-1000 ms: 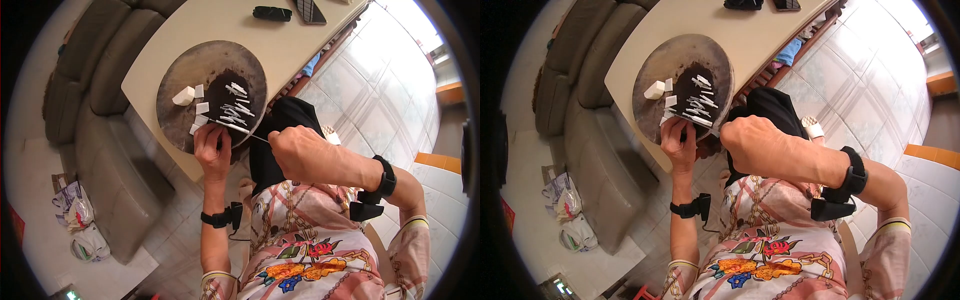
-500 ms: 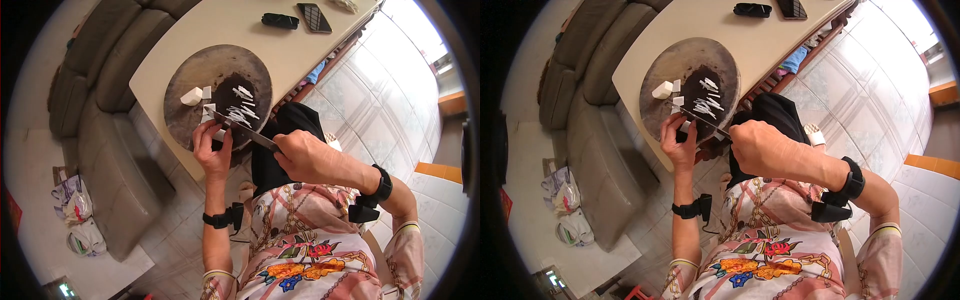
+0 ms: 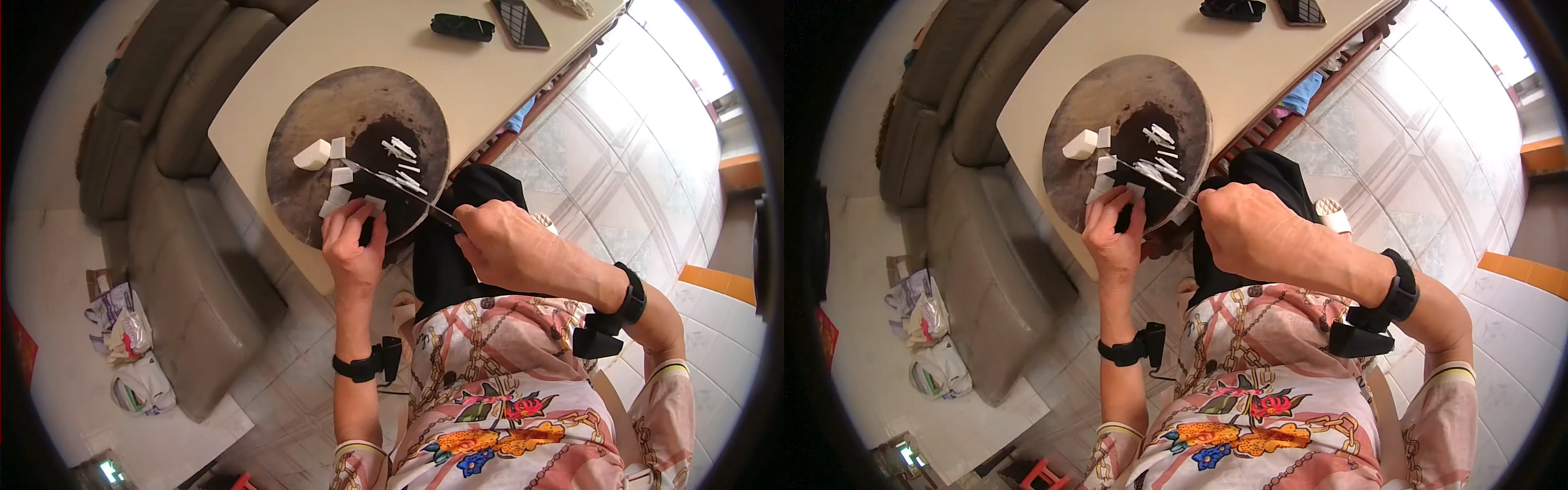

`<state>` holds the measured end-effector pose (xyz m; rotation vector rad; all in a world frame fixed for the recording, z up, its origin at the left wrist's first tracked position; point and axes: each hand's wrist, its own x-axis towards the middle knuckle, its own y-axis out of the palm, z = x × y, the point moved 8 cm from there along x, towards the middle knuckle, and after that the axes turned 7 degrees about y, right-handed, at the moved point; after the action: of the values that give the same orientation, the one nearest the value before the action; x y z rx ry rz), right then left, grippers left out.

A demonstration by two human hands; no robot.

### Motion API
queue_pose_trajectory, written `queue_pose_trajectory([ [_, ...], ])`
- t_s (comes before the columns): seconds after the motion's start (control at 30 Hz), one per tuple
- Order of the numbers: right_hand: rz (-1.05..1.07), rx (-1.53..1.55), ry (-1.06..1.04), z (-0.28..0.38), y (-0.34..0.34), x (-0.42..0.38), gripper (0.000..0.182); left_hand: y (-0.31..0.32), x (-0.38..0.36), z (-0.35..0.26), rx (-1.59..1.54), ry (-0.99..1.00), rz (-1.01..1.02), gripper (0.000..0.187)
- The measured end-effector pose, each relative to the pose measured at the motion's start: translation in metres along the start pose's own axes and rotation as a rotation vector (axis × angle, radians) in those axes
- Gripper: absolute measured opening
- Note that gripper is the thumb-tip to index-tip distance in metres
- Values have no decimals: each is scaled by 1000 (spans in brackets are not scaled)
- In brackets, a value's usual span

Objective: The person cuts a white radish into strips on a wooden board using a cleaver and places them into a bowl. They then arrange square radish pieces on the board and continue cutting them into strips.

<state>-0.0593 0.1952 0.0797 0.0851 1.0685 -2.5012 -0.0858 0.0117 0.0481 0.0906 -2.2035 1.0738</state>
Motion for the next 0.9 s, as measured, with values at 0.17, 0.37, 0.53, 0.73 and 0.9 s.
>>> queue_pose_trajectory([
  [0.17,-27,-60,-102,5,0,-9,14,5,3,-10,-15,41,2,21],
  [0.37,12,-126,-130,12,2,-15,11,5,1,-7,-8,47,11,21],
  [0.53,7,-164,-166,21,5,-13,15,6,2,-5,-29,63,17,23],
  [0.73,-87,-264,-197,31,17,-2,14,7,-2,-6,-41,80,-5,23],
  [0.9,-69,-185,-164,21,13,-12,14,8,-3,-4,-52,31,-20,21],
])
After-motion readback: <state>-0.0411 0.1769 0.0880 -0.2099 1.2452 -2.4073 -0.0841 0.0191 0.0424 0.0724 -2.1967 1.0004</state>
